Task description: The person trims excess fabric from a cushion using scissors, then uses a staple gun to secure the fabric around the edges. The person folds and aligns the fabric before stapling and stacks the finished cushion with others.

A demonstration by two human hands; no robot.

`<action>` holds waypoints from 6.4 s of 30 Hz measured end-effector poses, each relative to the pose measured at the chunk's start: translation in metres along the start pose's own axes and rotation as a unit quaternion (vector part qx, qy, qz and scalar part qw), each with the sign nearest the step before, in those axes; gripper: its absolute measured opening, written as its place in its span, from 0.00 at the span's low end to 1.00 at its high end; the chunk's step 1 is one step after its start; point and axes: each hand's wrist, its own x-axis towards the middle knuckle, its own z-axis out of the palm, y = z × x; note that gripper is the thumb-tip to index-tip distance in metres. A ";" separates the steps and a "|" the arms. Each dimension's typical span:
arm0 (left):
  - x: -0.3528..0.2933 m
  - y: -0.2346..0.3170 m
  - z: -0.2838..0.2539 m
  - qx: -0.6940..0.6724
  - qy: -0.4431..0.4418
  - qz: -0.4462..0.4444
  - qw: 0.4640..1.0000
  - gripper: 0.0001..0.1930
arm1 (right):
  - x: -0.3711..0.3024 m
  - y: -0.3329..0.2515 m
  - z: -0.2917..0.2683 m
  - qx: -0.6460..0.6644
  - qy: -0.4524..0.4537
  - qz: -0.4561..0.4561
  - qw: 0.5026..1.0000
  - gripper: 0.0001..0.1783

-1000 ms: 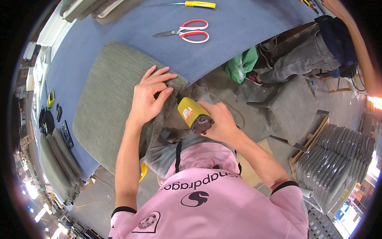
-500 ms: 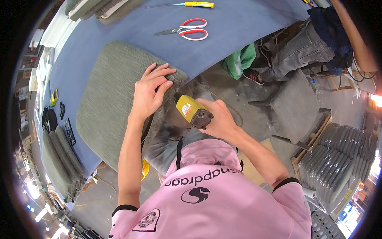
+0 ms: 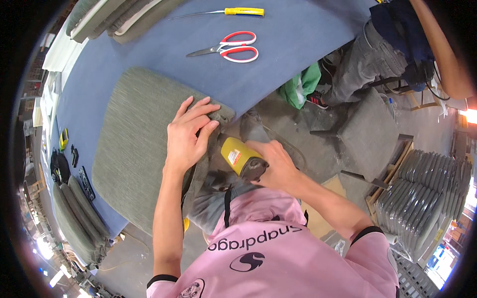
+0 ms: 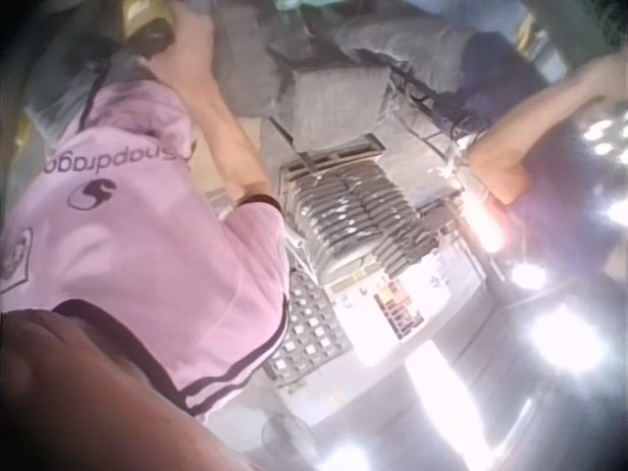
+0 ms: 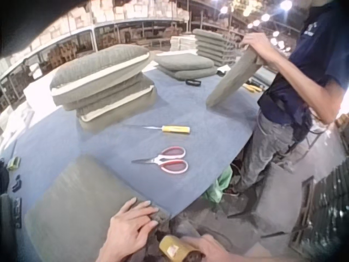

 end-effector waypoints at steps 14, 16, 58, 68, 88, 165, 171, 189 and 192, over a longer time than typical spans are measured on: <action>-0.017 0.042 -0.057 0.154 -0.160 -0.016 0.975 0.19 | -0.029 0.007 0.010 -0.013 0.110 -0.041 0.993 0.36; -0.016 0.027 -0.042 0.151 -0.141 0.017 0.978 0.19 | -0.026 0.002 0.011 -0.017 0.119 -0.066 0.991 0.36; -0.010 -0.011 -0.042 0.033 -0.205 0.007 0.978 0.21 | -0.024 0.035 0.049 -0.010 0.087 -0.054 0.995 0.34; -0.021 0.016 -0.057 0.138 -0.207 0.066 0.966 0.21 | -0.020 -0.019 0.022 -0.006 0.053 -0.051 0.997 0.30; -0.026 -0.003 -0.052 0.039 -0.177 0.024 0.983 0.23 | -0.029 0.006 0.046 -0.015 0.118 -0.078 0.990 0.31; -0.049 0.013 -0.018 0.155 0.063 -0.073 0.983 0.09 | 0.032 0.001 0.001 0.020 -0.027 -0.118 0.992 0.34; -0.051 0.013 -0.013 0.152 0.063 -0.086 0.983 0.09 | 0.037 0.000 0.000 -0.013 -0.047 -0.097 0.994 0.36; -0.062 0.015 -0.029 0.085 0.031 -0.074 0.993 0.08 | 0.029 -0.018 -0.002 0.007 -0.050 -0.124 0.991 0.33; -0.061 0.017 -0.028 0.084 0.032 -0.083 0.992 0.08 | 0.028 -0.014 0.000 0.006 -0.066 -0.101 0.993 0.34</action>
